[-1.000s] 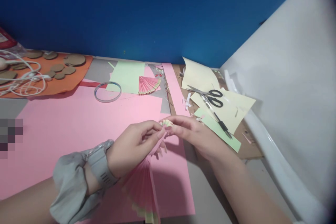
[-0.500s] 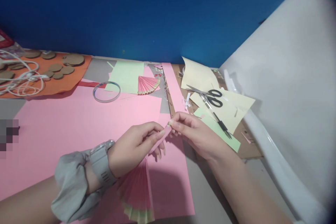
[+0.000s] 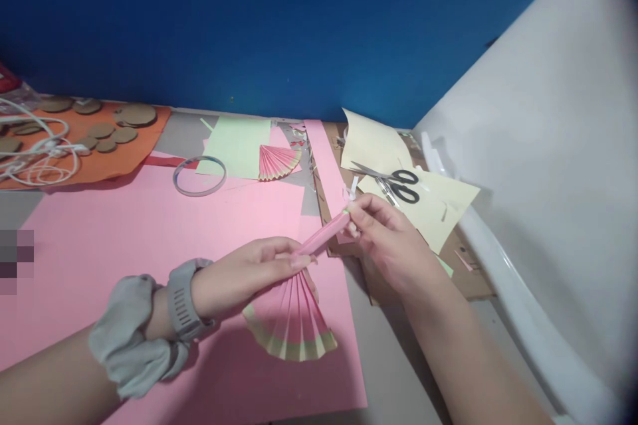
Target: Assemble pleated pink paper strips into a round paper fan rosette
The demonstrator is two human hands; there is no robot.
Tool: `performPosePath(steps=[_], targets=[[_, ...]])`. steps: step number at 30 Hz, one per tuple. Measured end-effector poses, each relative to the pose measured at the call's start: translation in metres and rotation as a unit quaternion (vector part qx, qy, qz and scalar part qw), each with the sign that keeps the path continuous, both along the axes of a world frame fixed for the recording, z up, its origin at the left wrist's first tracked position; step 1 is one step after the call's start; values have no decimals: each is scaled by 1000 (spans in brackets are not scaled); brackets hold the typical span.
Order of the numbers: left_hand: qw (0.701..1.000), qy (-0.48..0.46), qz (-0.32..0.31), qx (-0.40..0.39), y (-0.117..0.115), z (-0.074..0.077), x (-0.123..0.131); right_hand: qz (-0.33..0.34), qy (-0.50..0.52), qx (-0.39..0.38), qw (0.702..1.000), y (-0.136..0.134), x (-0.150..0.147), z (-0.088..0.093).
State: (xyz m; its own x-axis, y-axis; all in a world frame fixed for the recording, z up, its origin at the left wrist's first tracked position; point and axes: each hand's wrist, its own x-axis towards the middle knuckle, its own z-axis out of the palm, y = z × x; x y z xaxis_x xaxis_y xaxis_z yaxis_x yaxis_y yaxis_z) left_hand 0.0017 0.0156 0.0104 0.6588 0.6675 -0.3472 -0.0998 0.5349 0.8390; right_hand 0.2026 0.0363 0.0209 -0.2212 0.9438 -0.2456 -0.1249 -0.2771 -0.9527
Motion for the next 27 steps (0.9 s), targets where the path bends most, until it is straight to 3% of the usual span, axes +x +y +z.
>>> performPosePath(steps=[7, 13, 19, 27], targets=[[995, 19, 98, -25, 0, -4, 1, -55, -101, 154, 981, -3, -1, 3], [989, 4, 147, -6, 3, -8, 1, -46, -54, 140, 988, -8, -5, -1], [977, -7, 211, -4, 5, -10, -1, -19, -147, 208, 967, -9, -6, -1], [965, -51, 256, -15, 8, -5, -1, -8, -160, 210, 965, -12, -9, -5]])
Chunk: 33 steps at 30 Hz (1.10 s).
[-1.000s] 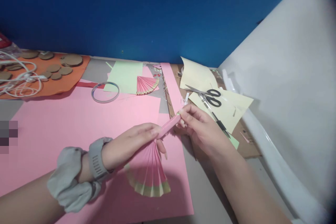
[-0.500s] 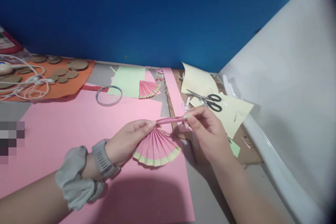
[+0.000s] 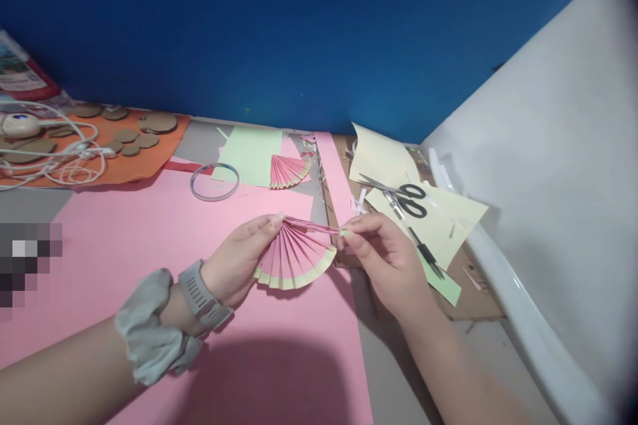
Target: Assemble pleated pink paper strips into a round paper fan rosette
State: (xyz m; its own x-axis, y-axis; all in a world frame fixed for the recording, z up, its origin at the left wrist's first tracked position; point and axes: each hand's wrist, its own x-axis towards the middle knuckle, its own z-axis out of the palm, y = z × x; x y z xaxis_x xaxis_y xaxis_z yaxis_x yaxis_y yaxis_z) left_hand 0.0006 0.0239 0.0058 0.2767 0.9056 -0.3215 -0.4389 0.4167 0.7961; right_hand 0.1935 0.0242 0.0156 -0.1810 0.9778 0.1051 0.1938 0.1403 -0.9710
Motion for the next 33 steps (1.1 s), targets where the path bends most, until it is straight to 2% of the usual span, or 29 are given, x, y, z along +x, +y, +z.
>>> performPosePath(steps=[8, 26, 33], targets=[[1000, 0, 3, -9, 0, 0, 0, 5, -34, 18, 999, -1, 1, -2], [999, 13, -42, -25, -1, -2, -2, 1, -74, 74, 995, -1, -4, -2], [998, 11, -61, -27, 1, -2, -2, 13, -50, 52, 997, -1, -5, -3]])
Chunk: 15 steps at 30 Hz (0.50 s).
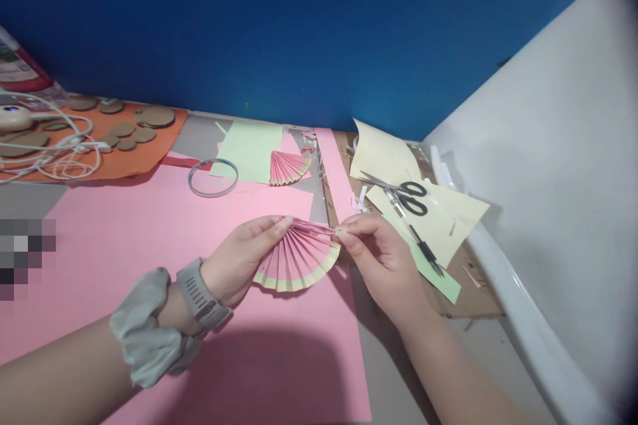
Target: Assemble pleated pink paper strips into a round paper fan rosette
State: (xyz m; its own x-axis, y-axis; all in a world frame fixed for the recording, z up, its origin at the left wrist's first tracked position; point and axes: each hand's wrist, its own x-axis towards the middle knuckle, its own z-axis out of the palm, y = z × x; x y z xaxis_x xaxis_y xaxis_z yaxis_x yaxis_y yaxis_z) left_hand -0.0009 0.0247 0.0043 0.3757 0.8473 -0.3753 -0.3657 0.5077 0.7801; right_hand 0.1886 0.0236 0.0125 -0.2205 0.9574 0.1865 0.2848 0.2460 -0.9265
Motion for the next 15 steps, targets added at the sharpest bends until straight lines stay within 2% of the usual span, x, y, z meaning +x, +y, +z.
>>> performPosePath(steps=[15], targets=[[1000, -21, 18, -1, 0, 0, -1, 19, -2, 39, 999, 1, -1, -6]])
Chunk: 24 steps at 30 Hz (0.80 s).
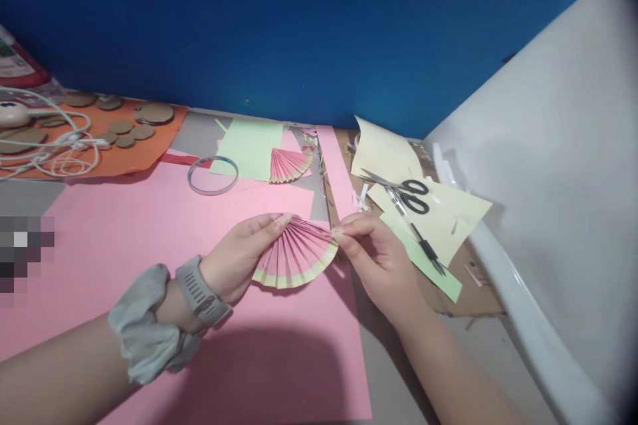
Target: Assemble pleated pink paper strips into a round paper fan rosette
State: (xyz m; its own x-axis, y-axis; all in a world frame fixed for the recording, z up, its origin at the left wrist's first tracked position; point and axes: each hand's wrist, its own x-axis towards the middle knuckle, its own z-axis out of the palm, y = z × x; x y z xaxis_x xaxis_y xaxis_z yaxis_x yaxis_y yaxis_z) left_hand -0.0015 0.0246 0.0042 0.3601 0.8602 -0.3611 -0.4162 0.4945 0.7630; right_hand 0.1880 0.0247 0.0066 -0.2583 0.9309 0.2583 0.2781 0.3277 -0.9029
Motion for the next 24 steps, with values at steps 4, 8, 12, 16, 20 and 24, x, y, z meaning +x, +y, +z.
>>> performPosePath(steps=[4, 8, 12, 16, 20, 24], targets=[[1000, -7, 8, -6, 1, 1, 0, 6, -7, 11, 1000, 0, -1, 1], [999, -16, 27, -2, 0, 1, 0, 15, -4, 7, 1000, -1, -2, 0], [1000, -24, -1, 1, 0, 1, 0, 20, -1, -2, 1000, -1, -3, -1], [999, -29, 18, 1, 1, 1, 1, 24, -4, -15, 1000, -2, -4, -1], [998, -34, 47, -30, 2, 1, 1, 29, -10, -44, 999, -3, -5, -1], [995, -35, 84, -40, 3, 0, -1, 24, -42, -63, 997, -4, -4, 1]])
